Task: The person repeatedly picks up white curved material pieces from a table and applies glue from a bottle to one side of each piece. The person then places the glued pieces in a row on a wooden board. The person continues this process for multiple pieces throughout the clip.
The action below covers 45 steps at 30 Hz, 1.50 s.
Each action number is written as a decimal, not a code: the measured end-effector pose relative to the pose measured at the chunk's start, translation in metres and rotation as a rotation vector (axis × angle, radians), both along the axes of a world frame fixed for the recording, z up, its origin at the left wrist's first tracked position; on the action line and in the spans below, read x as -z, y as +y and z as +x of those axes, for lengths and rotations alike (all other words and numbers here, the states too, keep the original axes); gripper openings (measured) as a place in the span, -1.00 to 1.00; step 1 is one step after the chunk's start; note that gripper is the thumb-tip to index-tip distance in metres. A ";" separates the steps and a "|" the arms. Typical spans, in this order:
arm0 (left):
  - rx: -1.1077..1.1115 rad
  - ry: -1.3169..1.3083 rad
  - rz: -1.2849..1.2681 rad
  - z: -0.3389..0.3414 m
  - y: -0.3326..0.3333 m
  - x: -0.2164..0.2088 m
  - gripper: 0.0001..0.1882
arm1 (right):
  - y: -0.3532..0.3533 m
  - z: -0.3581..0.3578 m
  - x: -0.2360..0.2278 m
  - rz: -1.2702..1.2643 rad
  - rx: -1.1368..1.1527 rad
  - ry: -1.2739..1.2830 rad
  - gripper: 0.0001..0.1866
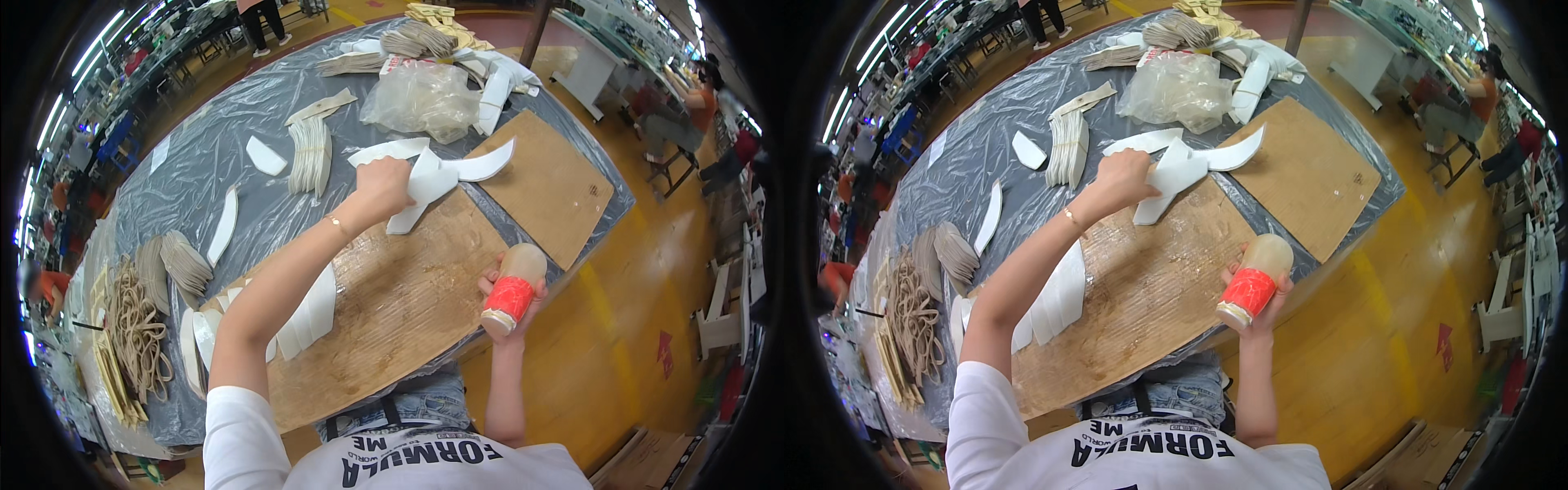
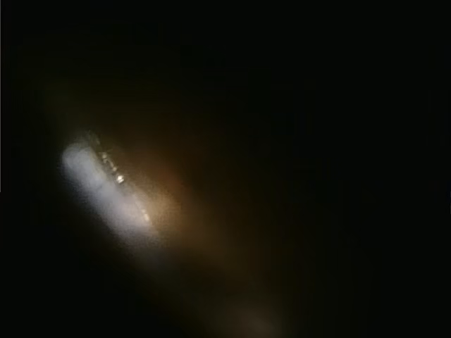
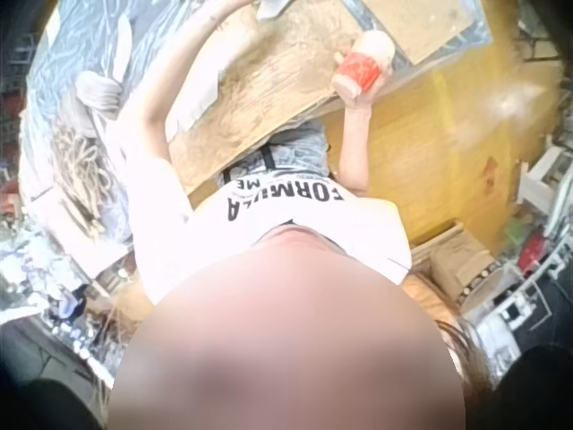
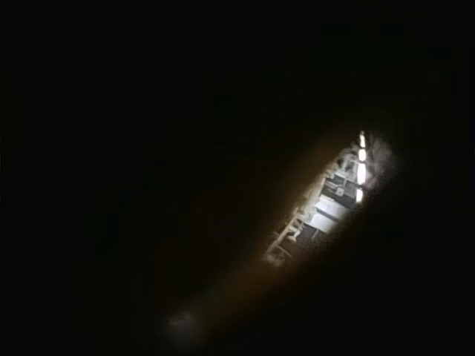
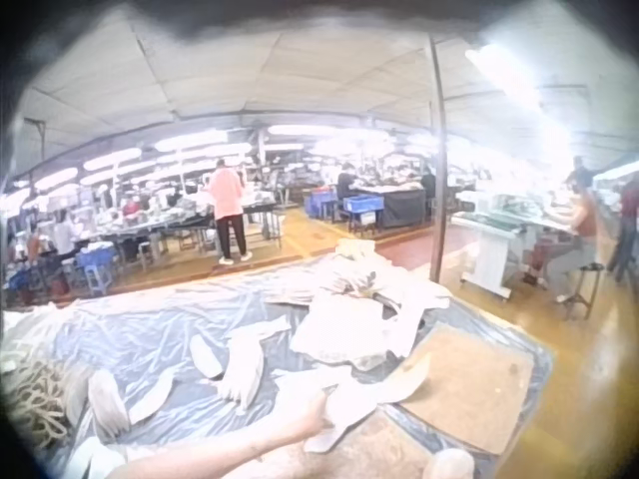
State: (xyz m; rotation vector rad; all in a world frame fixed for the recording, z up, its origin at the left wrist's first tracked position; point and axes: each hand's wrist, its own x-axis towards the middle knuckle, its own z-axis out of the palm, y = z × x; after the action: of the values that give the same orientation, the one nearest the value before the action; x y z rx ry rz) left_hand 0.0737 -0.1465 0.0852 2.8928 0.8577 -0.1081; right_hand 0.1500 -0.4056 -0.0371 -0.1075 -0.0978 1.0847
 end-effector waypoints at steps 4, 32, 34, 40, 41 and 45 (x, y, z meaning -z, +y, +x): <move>-0.111 -0.135 0.131 -0.024 -0.014 -0.009 -0.76 | -0.003 0.001 0.004 -0.072 0.030 -0.063 -0.12; -0.141 -0.315 -0.114 -0.194 -0.217 0.072 -0.57 | -0.003 -0.032 -0.037 -0.823 0.832 -1.651 -0.08; -0.126 -0.319 -0.117 -0.193 -0.216 0.072 -0.56 | -0.008 -0.043 -0.034 -0.792 0.791 -1.619 -0.07; -0.120 -0.348 -0.247 -0.200 -0.206 0.066 -0.58 | -0.028 -0.101 -0.023 -0.576 0.696 -2.043 0.11; -0.121 -0.358 -0.276 -0.205 -0.204 0.066 -0.58 | -0.029 -0.107 -0.020 -0.582 0.695 -2.041 0.12; -0.140 -0.366 -0.201 -0.224 -0.198 0.066 -0.57 | -0.038 -0.111 -0.013 -0.538 0.643 -2.054 0.13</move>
State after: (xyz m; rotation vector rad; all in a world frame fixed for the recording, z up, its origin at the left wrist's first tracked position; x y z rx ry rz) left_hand -0.1500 -0.3442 0.0196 2.5425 0.9138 0.3197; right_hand 0.0395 -0.4433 -0.0236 -1.5911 -1.4824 -0.0598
